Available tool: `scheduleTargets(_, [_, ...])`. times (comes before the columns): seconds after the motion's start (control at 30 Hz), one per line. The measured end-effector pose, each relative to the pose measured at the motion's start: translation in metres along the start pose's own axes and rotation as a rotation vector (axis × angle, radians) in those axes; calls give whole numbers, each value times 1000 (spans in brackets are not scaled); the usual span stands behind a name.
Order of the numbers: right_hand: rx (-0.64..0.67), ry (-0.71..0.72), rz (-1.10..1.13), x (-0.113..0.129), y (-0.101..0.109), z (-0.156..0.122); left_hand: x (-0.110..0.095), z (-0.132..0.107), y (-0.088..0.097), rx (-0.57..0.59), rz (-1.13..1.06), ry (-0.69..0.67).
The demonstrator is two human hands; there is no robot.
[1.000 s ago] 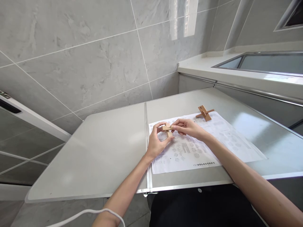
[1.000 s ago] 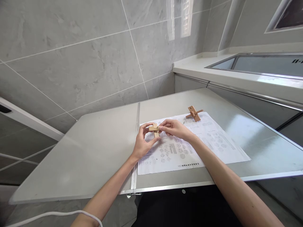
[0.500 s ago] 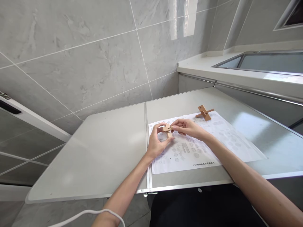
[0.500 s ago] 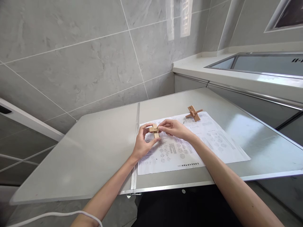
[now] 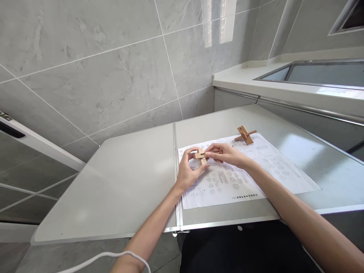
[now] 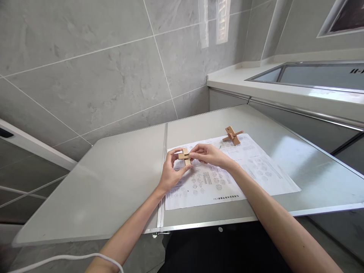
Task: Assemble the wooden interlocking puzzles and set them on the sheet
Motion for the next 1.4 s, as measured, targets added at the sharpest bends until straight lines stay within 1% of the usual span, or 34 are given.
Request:
scheduleTargets(0.17, [7, 10, 18, -1, 0, 1, 2, 0, 0, -6, -24, -1])
scheduleTargets(0.3, [-3, 7, 45, -1, 1, 1, -1, 0, -1, 6, -43, -26])
scheduleTargets(0.5, [4, -7, 55, 1, 1, -1, -4, 1, -1, 1, -37, -19])
scheduleTargets(0.6, [-6, 10, 87, 1, 2, 0, -1, 2, 0, -30, -14, 12])
scheduleTargets(0.8, [-77, 46, 82, -5, 6, 3, 12, 5, 8, -147, 75, 83])
scheduleTargets(0.93, [-82, 75, 90, -6, 7, 3, 14, 6, 9, -156, 98, 87])
scheduleTargets(1.07, [-85, 70, 97, -7, 7, 3, 18, 5, 10, -162, 165, 118])
scheduleTargets(1.2, [-89, 52, 100, -9, 7, 4, 28, 4, 16, -177, 300, 131])
scheduleTargets(1.3, [-91, 43, 95, -9, 7, 4, 37, 3, 18, -158, 440, 119])
scheduleTargets(1.4, [-86, 41, 88, -7, 7, 2, 43, 1, 17, -126, 528, 110])
Point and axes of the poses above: each hand's wrist, its own z-axis towards the middle knuckle, its own y-axis out of the back of the hand, x = y × z, the point moved 6 cm from there along z, towards the middle knuckle, and after that the axes turned 3 degrees about -x, right-handed, at the moved point
